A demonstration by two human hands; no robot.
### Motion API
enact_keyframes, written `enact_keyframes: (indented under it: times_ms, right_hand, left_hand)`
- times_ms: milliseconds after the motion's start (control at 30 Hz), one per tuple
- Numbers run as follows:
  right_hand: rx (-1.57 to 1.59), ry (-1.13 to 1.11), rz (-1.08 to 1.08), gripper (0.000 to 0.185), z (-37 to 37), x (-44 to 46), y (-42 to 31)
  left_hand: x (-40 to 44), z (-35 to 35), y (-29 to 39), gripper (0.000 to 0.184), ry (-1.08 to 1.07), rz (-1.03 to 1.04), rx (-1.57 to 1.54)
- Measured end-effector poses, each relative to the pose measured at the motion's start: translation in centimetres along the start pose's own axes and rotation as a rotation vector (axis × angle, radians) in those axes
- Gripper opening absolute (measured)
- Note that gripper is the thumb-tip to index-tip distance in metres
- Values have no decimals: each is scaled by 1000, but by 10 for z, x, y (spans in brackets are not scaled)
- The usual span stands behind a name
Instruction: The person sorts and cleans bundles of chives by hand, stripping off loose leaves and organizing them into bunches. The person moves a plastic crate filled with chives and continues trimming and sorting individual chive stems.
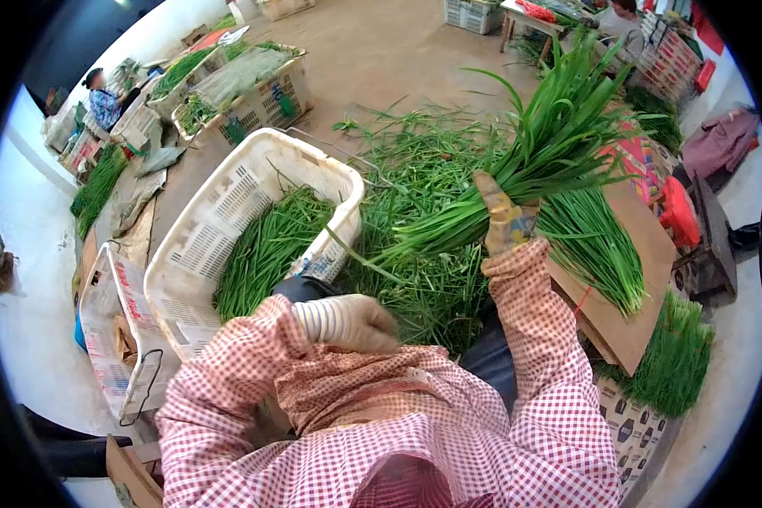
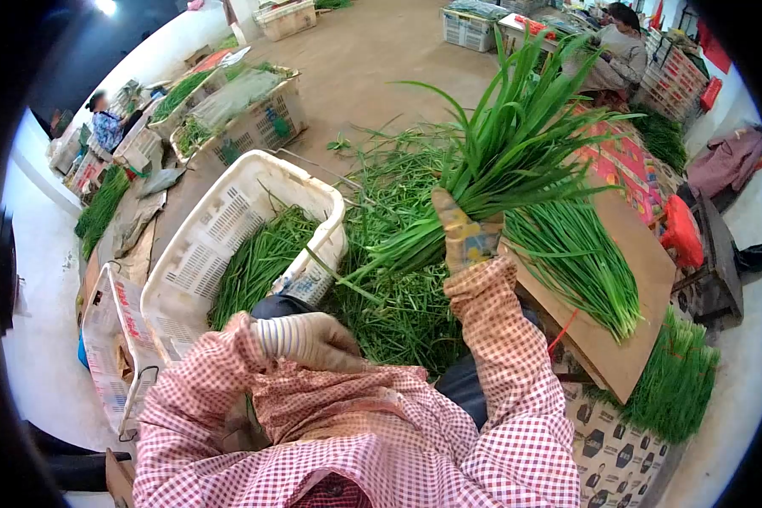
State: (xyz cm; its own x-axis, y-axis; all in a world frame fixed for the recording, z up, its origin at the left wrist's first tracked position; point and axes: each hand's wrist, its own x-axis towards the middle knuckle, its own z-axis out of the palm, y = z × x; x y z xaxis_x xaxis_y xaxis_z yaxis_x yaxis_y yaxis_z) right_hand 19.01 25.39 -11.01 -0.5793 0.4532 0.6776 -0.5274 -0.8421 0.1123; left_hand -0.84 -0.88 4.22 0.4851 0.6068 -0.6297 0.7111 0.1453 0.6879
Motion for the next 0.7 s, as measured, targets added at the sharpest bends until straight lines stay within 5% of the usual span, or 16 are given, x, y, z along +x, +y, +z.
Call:
enact_keyframes:
  times_ms: [100, 167, 233, 333, 433, 500, 533, 567, 633, 667, 700]
  right_hand:
    - [-380, 474, -344, 49, 30, -5, 65]
    - [-758, 788, -306, 41, 57, -20, 133]
    - [-1756, 455, -146, 38, 34, -38, 154]
    - [-2530, -188, 134, 47, 72, -39, 191]
    - [-2401, -261, 189, 46, 101, -18, 200]
    - [-2267, -316, 224, 47, 116, -7, 200]
    - [-2029, -165, 352, 47, 121, -8, 202]
    - [-1778, -29, 470, 47, 125, -11, 203]
    - [-1412, 586, 572, 56, 129, -38, 206]
    - [-1065, 608, 329, 65, 111, -53, 208]
    - [-710, 621, 92, 75, 100, -61, 212]
  left_hand:
    - [50, 16, -26, 46, -82, 296, -888]
    - [51, 16, 13, 45, 56, 454, -1652]
    - [57, 16, 19, 45, 117, 553, -1873]
    - [65, 20, 3, 46, 202, 589, -1783]
    - [61, 3, -27, 47, 272, 566, -1668]
    - [48, -30, -35, 49, 142, 323, -1193]
    - [34, -33, -27, 50, 437, 338, -1021]
    - [30, -35, -32, 61, 435, 396, -1032]
    - [-2, -31, -32, 71, 497, 334, -948]
    - [-15, -27, -35, 71, 499, 312, -949]
    - [-28, -21, -39, 70, 470, 362, -596]
